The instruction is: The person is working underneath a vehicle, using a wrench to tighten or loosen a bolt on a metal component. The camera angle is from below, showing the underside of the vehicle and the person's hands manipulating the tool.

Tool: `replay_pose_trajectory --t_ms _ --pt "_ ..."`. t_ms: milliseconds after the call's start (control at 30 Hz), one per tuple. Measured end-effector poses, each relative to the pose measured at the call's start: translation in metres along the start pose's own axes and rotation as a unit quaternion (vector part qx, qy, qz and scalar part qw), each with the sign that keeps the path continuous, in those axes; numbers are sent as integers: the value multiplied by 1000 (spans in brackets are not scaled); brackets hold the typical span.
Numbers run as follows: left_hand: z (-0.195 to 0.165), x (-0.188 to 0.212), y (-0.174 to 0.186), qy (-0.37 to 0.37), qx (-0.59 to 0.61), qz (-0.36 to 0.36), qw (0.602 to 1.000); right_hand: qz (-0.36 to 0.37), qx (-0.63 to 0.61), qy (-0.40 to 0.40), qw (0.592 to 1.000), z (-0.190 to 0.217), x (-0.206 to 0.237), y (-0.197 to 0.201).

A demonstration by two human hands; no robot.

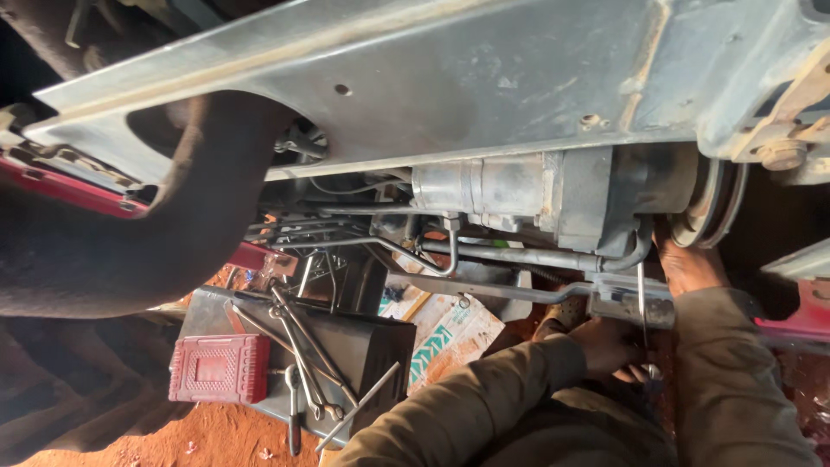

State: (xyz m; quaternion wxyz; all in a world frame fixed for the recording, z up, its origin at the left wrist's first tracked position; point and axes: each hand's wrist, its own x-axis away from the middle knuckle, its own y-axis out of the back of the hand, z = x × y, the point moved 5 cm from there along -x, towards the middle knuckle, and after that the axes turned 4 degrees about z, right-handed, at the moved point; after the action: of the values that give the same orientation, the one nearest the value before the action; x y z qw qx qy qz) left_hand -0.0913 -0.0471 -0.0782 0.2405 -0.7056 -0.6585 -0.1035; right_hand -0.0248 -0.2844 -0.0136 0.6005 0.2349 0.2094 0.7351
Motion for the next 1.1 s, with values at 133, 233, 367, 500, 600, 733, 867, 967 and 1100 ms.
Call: replay_pose_trajectory --t_ms 133,233,367,500,600,733,867,967,1100 --pt "-3 -10 1 15 -97 -64 993 7 2 9 1000 5 -2 -1" --pt "-4 -16 0 18 -88 -50 995 11 -1 18 1000 15 -7 -2" --pt "-9 -15 0 -6 -63 -28 998 15 -7 29 999 30 -10 1" --pt "-23 -9 0 -72 -274 -5 959 22 -11 37 999 36 -7 2" --pt "-14 0 0 52 -128 -9 990 24 -14 40 999 34 -10 -2" --pt "-21 18 -5 -5 71 34 997 34 -22 49 998 17 -10 -3" --pt "-22 24 -5 -10 92 21 996 90 -52 86 991 -30 14 9" --pt "-20 23 -5 -40 96 28 994 180 -100 112 972 -73 41 18" --pt "-9 19 -13 -32 99 31 994 247 -179 139 942 -104 50 21"
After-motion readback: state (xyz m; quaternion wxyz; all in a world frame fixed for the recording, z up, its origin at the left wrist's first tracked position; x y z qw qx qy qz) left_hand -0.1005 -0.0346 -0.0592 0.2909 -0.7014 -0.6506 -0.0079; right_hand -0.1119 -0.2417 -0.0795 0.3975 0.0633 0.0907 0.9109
